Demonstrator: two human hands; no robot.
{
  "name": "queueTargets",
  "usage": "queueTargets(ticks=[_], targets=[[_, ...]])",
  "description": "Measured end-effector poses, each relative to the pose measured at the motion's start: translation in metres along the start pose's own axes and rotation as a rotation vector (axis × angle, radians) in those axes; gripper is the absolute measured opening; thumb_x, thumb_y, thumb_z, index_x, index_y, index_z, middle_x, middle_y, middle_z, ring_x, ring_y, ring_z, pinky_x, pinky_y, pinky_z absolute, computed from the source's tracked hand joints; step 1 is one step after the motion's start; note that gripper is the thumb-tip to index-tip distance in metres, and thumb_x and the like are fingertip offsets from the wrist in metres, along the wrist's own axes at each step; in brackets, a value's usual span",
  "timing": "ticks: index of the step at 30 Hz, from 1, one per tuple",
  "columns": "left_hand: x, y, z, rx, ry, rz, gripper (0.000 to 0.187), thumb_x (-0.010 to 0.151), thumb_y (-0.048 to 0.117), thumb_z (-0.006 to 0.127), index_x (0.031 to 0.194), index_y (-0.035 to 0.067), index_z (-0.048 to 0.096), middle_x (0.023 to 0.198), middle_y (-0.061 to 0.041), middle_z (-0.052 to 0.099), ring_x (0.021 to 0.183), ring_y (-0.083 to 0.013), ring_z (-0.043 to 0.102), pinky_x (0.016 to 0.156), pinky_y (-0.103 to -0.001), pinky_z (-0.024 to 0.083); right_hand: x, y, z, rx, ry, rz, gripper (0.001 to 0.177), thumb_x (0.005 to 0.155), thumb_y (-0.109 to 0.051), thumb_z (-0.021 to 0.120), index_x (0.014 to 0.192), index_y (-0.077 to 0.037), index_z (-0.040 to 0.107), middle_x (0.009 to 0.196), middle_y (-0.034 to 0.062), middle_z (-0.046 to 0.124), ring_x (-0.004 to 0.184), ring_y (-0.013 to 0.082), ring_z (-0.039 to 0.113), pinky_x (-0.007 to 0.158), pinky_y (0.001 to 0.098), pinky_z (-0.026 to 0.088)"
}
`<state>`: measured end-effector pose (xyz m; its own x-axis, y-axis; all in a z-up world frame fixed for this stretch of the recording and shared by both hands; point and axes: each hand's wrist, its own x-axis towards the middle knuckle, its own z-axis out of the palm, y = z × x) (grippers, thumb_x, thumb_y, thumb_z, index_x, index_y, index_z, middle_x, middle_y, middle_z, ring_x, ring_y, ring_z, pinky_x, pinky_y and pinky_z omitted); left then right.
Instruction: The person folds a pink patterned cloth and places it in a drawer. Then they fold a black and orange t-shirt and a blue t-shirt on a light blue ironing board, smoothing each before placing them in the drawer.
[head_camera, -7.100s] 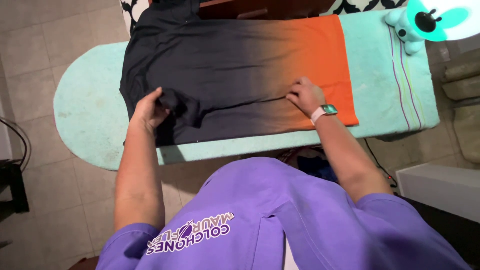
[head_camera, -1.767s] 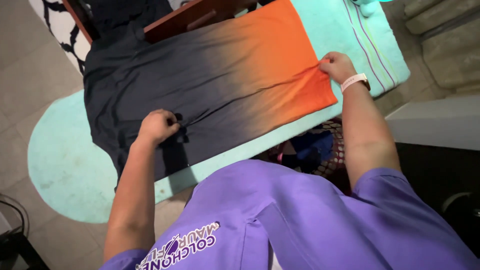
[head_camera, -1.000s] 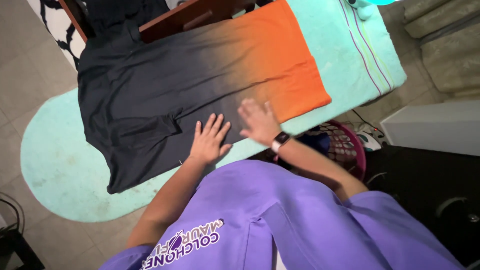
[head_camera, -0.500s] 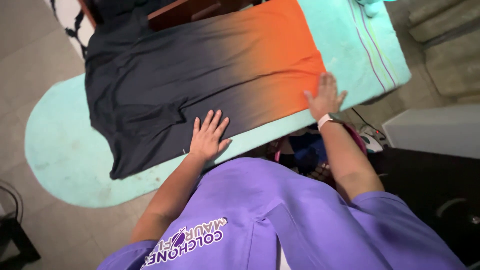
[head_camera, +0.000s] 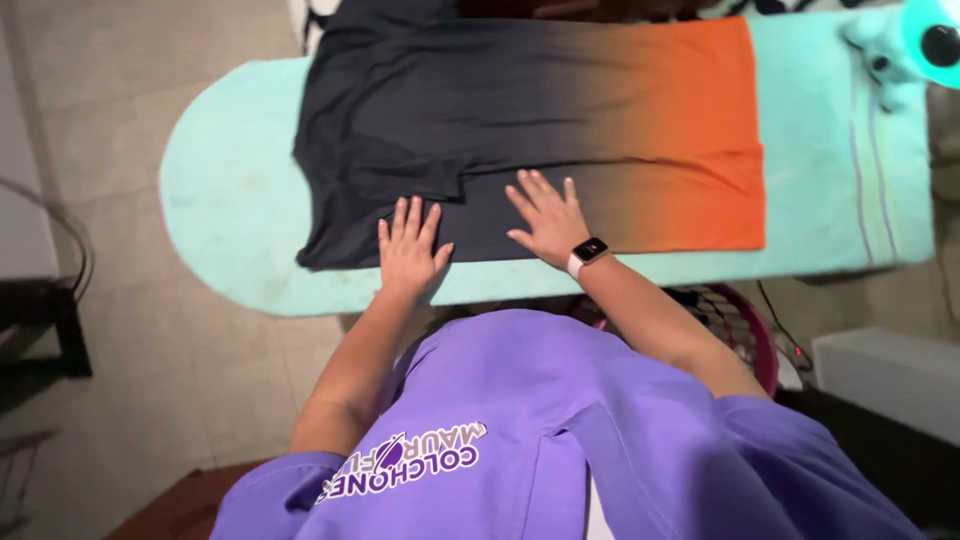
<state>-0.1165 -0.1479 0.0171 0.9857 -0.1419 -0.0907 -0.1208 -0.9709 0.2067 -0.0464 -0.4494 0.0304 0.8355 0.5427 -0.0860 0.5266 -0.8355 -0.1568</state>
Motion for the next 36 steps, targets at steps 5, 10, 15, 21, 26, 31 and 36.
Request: queueTargets(ticks=[5,10,15,21,26,31,36], targets=[[-0.021,-0.067,0.014,0.031,0.287,-0.100,0.066,0.094,0.059,0.060,0.150,0.026,0.052,0.157,-0.008,0.043,0.144,-0.0294,0.037,0.115,-0.054,0.034,0.037,-0.044,-0.002,-0.028,-0.039,-0.224,0.083,0.094,-0.069,0.049,0.164,-0.029,0.030,0.174,0.0063,0.021,0.160,0.0260,0.021,0.120,0.0732,0.020],[-0.008,-0.116,-0.012,-0.064,0.507,-0.302,0.023,0.088,0.026,0.073,0.111,0.022,0.073,0.115,-0.001,0.064,0.106,-0.0256,0.065,0.089,-0.039,0.057,0.056,-0.075,0.010,-0.005,-0.043,-0.435,0.084,0.094,-0.078,0.037,0.164,-0.031,0.031,0.167,0.0063,0.036,0.152,0.0272,0.038,0.121,0.0711,0.018],[0.048,-0.165,-0.006,-0.148,0.488,-0.386,0.037,0.080,0.034,0.084,0.112,0.024,0.070,0.102,-0.001,0.065,0.098,-0.0270,0.066,0.091,-0.042,0.053,0.057,-0.101,0.012,0.027,-0.020,-0.604,0.080,0.097,-0.078,0.025,0.164,-0.034,0.029,0.173,0.0073,0.023,0.158,0.0268,0.024,0.117,0.0724,0.019],[0.095,-0.171,-0.018,-0.405,-0.108,-0.526,0.057,0.073,0.054,0.083,0.119,0.022,0.071,0.112,-0.008,0.074,0.114,-0.0345,0.069,0.100,-0.048,0.054,0.055,-0.105,0.008,-0.009,0.034,-0.627,0.085,0.094,-0.084,0.019,0.163,-0.036,0.029,0.174,0.0068,0.023,0.159,0.0262,0.022,0.118,0.0687,0.018],[0.114,-0.177,-0.019,-0.447,-0.143,-0.378,0.040,0.069,0.044,0.080,0.103,0.024,0.074,0.102,-0.009,0.075,0.109,-0.0370,0.070,0.098,-0.050,0.055,0.056,-0.103,0.012,0.003,0.044,-0.634,0.080,0.095,-0.084,0.020,0.161,-0.041,0.032,0.174,0.0072,0.023,0.160,0.0278,0.020,0.118,0.0692,0.016],[0.118,-0.172,-0.041,-0.747,-0.045,-0.344,0.033,0.070,0.036,0.083,0.099,0.025,0.072,0.092,-0.004,0.074,0.101,-0.0285,0.072,0.090,-0.043,0.055,0.057,-0.103,0.015,0.008,0.046,-0.635,0.079,0.094,-0.084,0.018,0.160,-0.043,0.033,0.174,0.0068,0.023,0.160,0.0281,0.020,0.117,0.0694,0.017],[0.101,-0.177,-0.034,-0.575,-0.344,-0.399,0.061,0.069,0.051,0.087,0.119,0.019,0.075,0.121,-0.014,0.074,0.122,-0.0370,0.066,0.106,-0.047,0.052,0.056,-0.103,0.015,-0.010,0.042,-0.634,0.079,0.094,-0.085,0.016,0.160,-0.045,0.031,0.173,0.0073,0.025,0.159,0.0285,0.021,0.117,0.0692,0.018]])
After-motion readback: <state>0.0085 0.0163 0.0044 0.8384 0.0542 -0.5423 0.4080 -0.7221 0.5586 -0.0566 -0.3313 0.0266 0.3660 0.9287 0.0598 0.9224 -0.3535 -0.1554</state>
